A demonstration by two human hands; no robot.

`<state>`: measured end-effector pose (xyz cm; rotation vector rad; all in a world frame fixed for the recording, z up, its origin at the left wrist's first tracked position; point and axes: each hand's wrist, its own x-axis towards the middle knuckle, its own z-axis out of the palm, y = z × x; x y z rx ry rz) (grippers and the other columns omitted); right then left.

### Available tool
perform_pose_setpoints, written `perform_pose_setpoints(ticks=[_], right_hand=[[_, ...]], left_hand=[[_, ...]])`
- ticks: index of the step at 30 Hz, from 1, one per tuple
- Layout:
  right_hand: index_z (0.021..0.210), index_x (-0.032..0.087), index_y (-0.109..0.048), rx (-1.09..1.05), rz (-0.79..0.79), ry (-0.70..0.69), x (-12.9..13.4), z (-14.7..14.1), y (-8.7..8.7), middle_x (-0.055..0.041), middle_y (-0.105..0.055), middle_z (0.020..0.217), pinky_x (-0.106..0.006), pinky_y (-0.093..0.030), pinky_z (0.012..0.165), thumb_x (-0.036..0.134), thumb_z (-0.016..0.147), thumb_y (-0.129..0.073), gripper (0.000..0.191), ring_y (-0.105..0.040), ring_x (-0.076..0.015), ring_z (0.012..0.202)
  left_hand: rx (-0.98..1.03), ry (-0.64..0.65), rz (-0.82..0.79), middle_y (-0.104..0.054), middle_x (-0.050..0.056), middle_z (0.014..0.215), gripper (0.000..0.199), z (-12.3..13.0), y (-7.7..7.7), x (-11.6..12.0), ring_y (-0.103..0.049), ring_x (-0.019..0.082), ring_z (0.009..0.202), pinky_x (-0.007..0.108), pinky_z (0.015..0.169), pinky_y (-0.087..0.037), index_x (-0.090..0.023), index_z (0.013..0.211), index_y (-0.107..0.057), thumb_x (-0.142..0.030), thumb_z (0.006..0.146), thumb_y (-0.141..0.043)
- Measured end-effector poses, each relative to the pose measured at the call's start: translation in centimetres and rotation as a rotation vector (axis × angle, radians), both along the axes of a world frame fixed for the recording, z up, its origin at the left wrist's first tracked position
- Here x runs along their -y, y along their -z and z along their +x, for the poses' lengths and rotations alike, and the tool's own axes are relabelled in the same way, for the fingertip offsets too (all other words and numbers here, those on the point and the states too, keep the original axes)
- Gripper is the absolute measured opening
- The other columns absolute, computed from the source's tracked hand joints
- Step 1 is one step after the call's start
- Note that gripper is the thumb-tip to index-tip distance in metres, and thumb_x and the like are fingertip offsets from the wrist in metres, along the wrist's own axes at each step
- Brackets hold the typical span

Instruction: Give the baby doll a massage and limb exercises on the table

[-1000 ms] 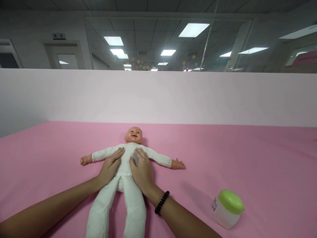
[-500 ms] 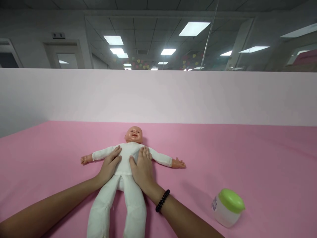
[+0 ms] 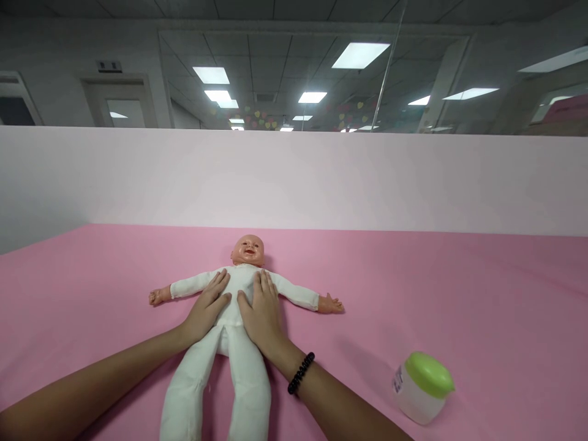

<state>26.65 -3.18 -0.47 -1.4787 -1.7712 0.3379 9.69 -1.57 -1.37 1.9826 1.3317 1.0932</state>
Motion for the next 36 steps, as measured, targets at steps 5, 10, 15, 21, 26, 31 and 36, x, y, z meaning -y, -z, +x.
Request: perform_pose_setpoints(ticks=[5, 10, 15, 21, 26, 31, 36], right_hand=[[0.123, 0.011, -0.071, -0.121, 0.158, -0.024, 0.3, -0.1, 0.3, -0.0129, -0.067, 0.13, -0.047, -0.041, 0.115, 0.031, 0.092, -0.053, 0.04, -0.055, -0.0283, 0.132], [0.119, 0.015, -0.073, -0.12, 0.198, -0.214, 0.2, -0.1, 0.0, -0.0091, -0.07, 0.124, -0.045, -0.042, 0.115, 0.024, 0.095, -0.047, 0.037, -0.058, -0.0243, 0.13], [0.146, 0.017, -0.053, 0.077, -0.007, -0.206, 0.0, 0.0, -1.0, -0.0061, -0.04, 0.157, -0.054, -0.017, 0.125, 0.027, 0.099, -0.038, 0.05, -0.023, -0.0274, 0.152], [0.158, 0.005, -0.026, 0.109, -0.126, -0.042, 0.1, -0.2, -1.0, -0.0111, -0.019, 0.165, -0.052, -0.011, 0.126, 0.036, 0.098, -0.039, 0.069, -0.013, -0.0276, 0.155], [0.153, 0.002, -0.036, 0.059, -0.073, 0.036, 0.0, -0.1, -0.2, -0.0171, -0.029, 0.16, -0.053, -0.016, 0.125, 0.028, 0.095, -0.037, 0.064, -0.023, -0.0296, 0.152], [0.147, 0.009, -0.05, 0.017, 0.013, -0.065, -0.7, 0.4, 0.5, -0.0104, -0.039, 0.157, -0.047, -0.016, 0.126, 0.015, 0.093, -0.028, 0.059, -0.028, -0.0223, 0.151], [0.155, 0.017, -0.038, 0.146, -0.053, -0.088, -1.6, 2.2, 0.2, -0.0067, -0.03, 0.163, -0.048, -0.016, 0.125, 0.029, 0.1, -0.028, 0.057, -0.023, -0.0228, 0.153]], left_hand=[[0.078, 0.033, 0.153, -0.056, 0.01, 0.144, 0.046, 0.0, 0.1, 0.5, -0.046, 0.026, 0.141, 0.049, 0.122, -0.031, -0.015, 0.133, -0.065, -0.036, 0.094, -0.052], [0.024, 0.223, 0.228, -0.061, 0.006, 0.139, 0.042, -0.3, -0.2, 0.4, -0.052, 0.023, 0.136, 0.049, 0.123, -0.031, -0.021, 0.132, -0.066, -0.029, 0.097, -0.044], [-0.137, 0.201, 0.139, -0.037, 0.007, 0.159, 0.056, -0.4, -0.3, -0.2, -0.027, 0.024, 0.151, 0.05, 0.127, -0.017, -0.015, 0.15, -0.046, -0.031, 0.096, -0.039], [-0.054, -0.027, -0.098, -0.012, 0.013, 0.166, 0.075, -0.1, 0.4, -0.5, -0.007, 0.027, 0.155, 0.05, 0.127, -0.008, -0.006, 0.159, -0.023, -0.041, 0.095, -0.043], [0.057, -0.133, -0.132, -0.015, 0.017, 0.165, 0.077, -0.1, 1.6, -1.2, -0.008, 0.026, 0.155, 0.048, 0.127, -0.008, -0.003, 0.158, -0.022, -0.041, 0.095, -0.044], [-0.076, -0.001, 0.009, -0.017, 0.01, 0.167, 0.064, -0.2, 1.1, -1.2, -0.006, 0.024, 0.156, 0.047, 0.127, -0.008, -0.011, 0.156, -0.034, -0.043, 0.1, -0.032], [-0.453, 0.144, 0.13, -0.023, 0.003, 0.166, 0.06, -1.7, -0.9, -1.2, -0.013, 0.025, 0.155, 0.055, 0.125, -0.004, -0.027, 0.158, -0.032, -0.049, 0.103, -0.024]])
